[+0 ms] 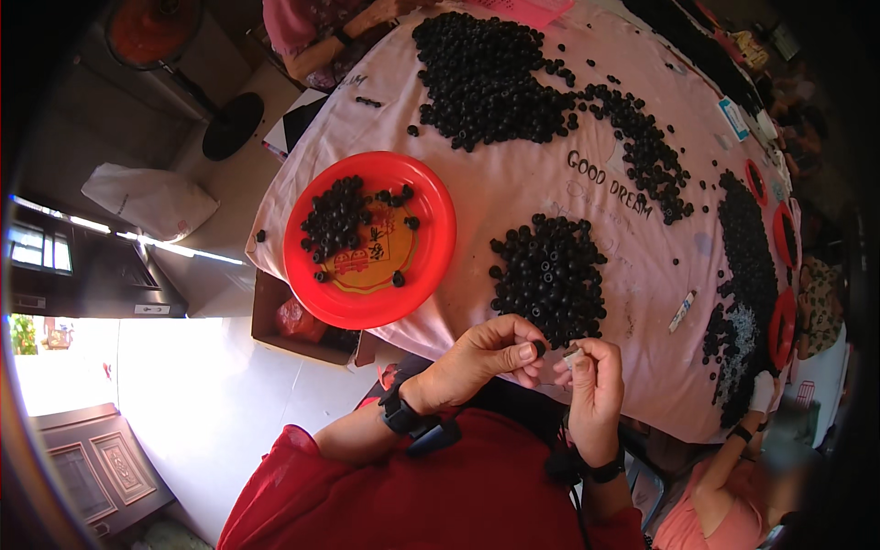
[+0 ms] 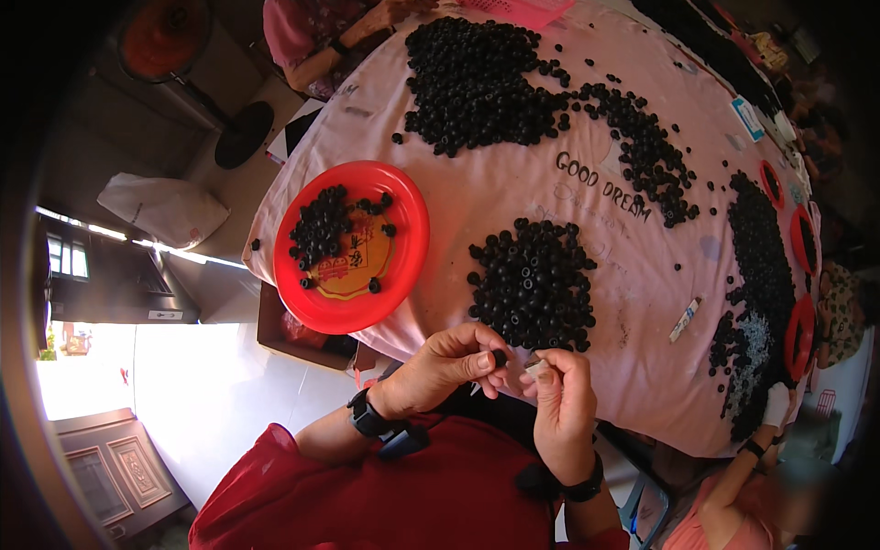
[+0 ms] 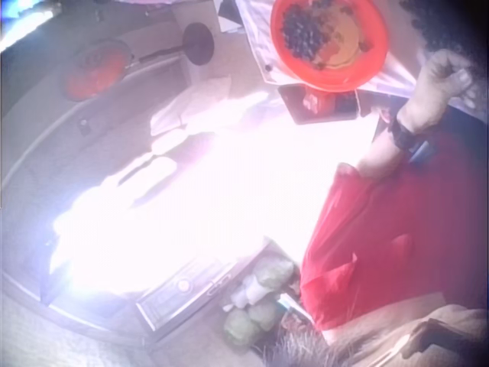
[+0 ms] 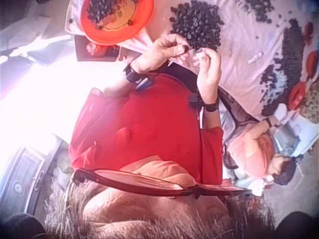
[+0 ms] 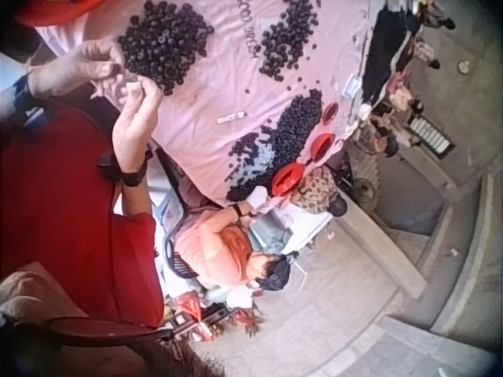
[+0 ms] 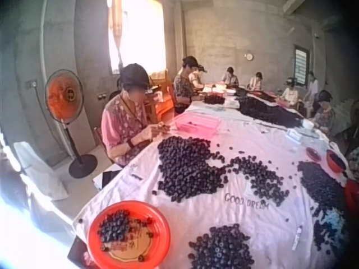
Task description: The person is manually sorting small black circular components into piles on a table.
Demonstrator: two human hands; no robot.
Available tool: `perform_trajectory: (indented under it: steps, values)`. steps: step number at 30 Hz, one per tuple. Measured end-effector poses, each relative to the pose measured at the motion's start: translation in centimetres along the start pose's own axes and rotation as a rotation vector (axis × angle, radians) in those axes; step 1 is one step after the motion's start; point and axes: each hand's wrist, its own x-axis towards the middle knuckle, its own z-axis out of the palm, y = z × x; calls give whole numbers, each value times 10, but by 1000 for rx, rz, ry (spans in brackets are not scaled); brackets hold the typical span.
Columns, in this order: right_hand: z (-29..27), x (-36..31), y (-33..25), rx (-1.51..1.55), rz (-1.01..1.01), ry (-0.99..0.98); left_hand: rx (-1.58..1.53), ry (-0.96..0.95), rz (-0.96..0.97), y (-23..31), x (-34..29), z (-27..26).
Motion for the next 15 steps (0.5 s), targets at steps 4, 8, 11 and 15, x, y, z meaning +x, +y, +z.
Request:
perform_trajectory:
  steps: [4,8,11,15]
  values:
    - [-5,3,1,-29,-75,40,-53,-28,-19,1,-2,1]
    - [-7,7,-7,-206,-159,39,-84,-35,-53,0,-2,3]
    - [-7,7,-11,-297,-216,-6,-78,-54,-26,-3,0,3]
    - [-4,10,-11,-451,-325,-16,-17,-69,-18,-1,-2,6]
